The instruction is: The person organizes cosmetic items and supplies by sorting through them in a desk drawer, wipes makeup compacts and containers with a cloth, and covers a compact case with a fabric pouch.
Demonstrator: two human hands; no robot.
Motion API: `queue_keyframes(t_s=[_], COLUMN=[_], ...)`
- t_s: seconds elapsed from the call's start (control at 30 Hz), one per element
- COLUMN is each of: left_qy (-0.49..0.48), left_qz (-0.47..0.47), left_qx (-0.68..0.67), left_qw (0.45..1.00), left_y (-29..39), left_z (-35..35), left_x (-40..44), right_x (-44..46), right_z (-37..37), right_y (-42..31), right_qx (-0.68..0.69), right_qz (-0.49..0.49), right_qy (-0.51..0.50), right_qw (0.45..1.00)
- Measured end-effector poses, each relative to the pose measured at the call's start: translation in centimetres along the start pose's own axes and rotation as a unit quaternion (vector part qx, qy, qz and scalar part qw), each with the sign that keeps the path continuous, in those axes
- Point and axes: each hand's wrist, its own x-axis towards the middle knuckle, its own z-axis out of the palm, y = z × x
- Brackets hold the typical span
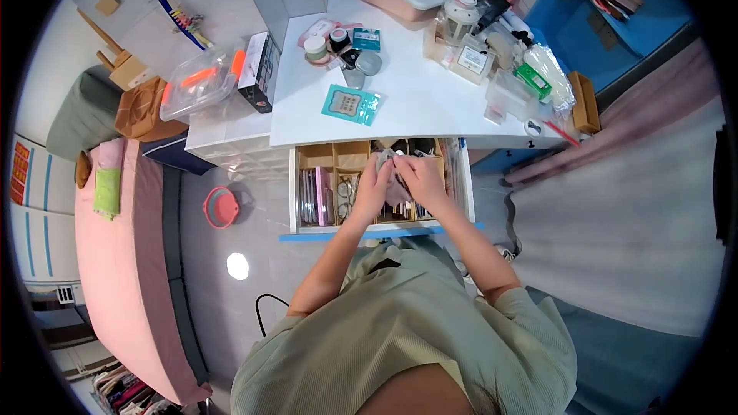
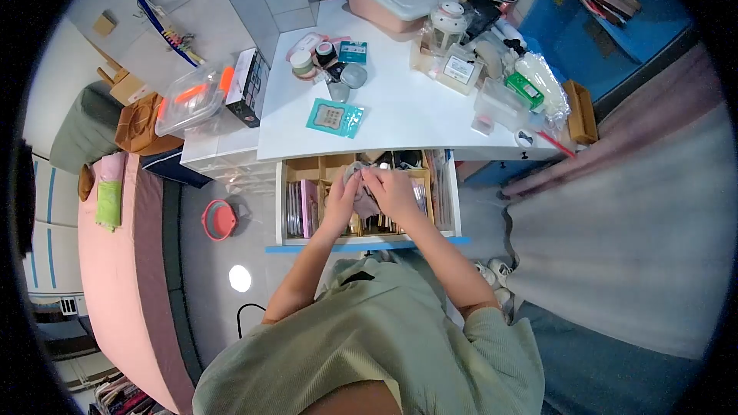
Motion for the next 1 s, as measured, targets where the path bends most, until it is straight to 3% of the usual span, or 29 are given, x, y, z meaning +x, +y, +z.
queue_keyframes(t_s=[0.13, 0.17, 0.3, 0.4, 0.5, 0.6, 0.73, 0.77, 0.87, 0.9, 1.0], left_qy=[0.034, 0.037, 0.017, -0.003, -0.013, 0.015, 0.022, 0.128, 0.090, 0.002, 0.013], left_qz=[0.109, 0.122, 0.170, 0.121, 0.062, -0.045, -0.186, -0.233, -0.253, -0.261, -0.254], left_qx=[0.102, 0.113, 0.170, 0.156, 0.162, 0.041, -0.179, -0.232, -0.296, -0.256, -0.250], left_qw=[0.988, 0.985, 0.971, 0.980, 0.985, 0.998, 0.966, 0.936, 0.917, 0.931, 0.934], left_y=[-0.4, -0.6, -0.8, -1.7, -3.5, -8.4, -9.5, -9.3, -10.4, -10.3, -8.9], left_z=[0.3, 0.4, 0.4, 0.7, 0.8, 0.4, -0.2, 1.0, 1.3, 0.5, 2.1], left_x=[-0.4, -0.3, -0.1, -0.3, 0.0, 1.1, 1.5, 1.6, 2.1, 2.0, 2.4], right_x=[-0.6, -0.6, -0.6, -1.6, -2.7, -3.3, -3.8, -3.8, -3.2, -2.6, -0.9], right_z=[1.2, 1.9, 1.6, 2.0, 2.0, 1.9, 0.1, -0.6, -1.8, -2.0, -2.8], right_y=[1.4, 4.5, 0.4, 3.3, 8.1, 7.6, 10.1, 10.7, 15.2, 16.5, 20.1], right_qx=[0.069, 0.107, 0.390, 0.450, 0.462, 0.304, 0.331, 0.337, 0.361, 0.362, 0.382], right_qz=[0.139, 0.140, 0.365, 0.430, 0.422, 0.378, 0.376, 0.405, 0.433, 0.446, 0.474], right_qy=[-0.028, -0.059, -0.023, -0.032, -0.082, 0.006, 0.058, 0.076, 0.118, 0.122, 0.125], right_qw=[0.987, 0.982, 0.845, 0.782, 0.776, 0.874, 0.863, 0.847, 0.818, 0.810, 0.783])
